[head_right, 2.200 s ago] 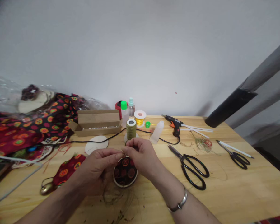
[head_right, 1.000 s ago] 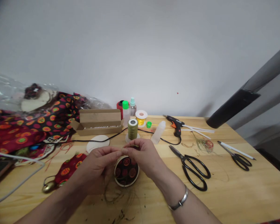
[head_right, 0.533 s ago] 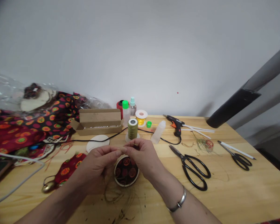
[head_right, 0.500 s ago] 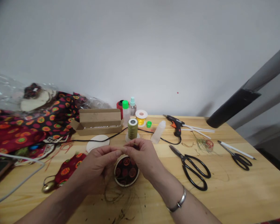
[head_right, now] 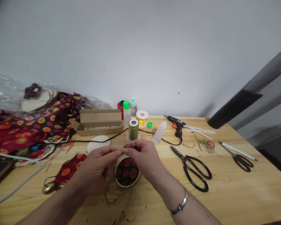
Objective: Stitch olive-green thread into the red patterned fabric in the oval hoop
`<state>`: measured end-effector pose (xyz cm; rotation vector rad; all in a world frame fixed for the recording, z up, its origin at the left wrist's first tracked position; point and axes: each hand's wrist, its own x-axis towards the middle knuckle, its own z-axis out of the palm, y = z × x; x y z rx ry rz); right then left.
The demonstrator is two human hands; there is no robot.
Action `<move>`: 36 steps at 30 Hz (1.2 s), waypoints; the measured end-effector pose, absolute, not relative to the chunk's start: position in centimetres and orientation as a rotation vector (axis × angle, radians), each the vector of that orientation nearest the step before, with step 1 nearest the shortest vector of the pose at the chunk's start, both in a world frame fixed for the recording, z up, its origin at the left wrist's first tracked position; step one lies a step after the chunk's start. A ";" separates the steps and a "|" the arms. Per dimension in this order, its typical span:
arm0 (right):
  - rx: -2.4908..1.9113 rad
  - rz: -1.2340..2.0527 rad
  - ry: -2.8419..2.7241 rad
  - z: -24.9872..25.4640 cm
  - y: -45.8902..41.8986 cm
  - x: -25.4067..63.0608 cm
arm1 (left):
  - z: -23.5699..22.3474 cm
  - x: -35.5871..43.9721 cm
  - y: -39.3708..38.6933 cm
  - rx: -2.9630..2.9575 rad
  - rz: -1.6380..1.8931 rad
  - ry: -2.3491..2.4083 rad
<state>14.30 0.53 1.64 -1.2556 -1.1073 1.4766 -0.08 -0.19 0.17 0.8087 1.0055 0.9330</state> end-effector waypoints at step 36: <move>-1.374 0.936 -1.502 1.0 1.5 15.6 | 1.0 0.1 -0.6 1.577 0.869 1.293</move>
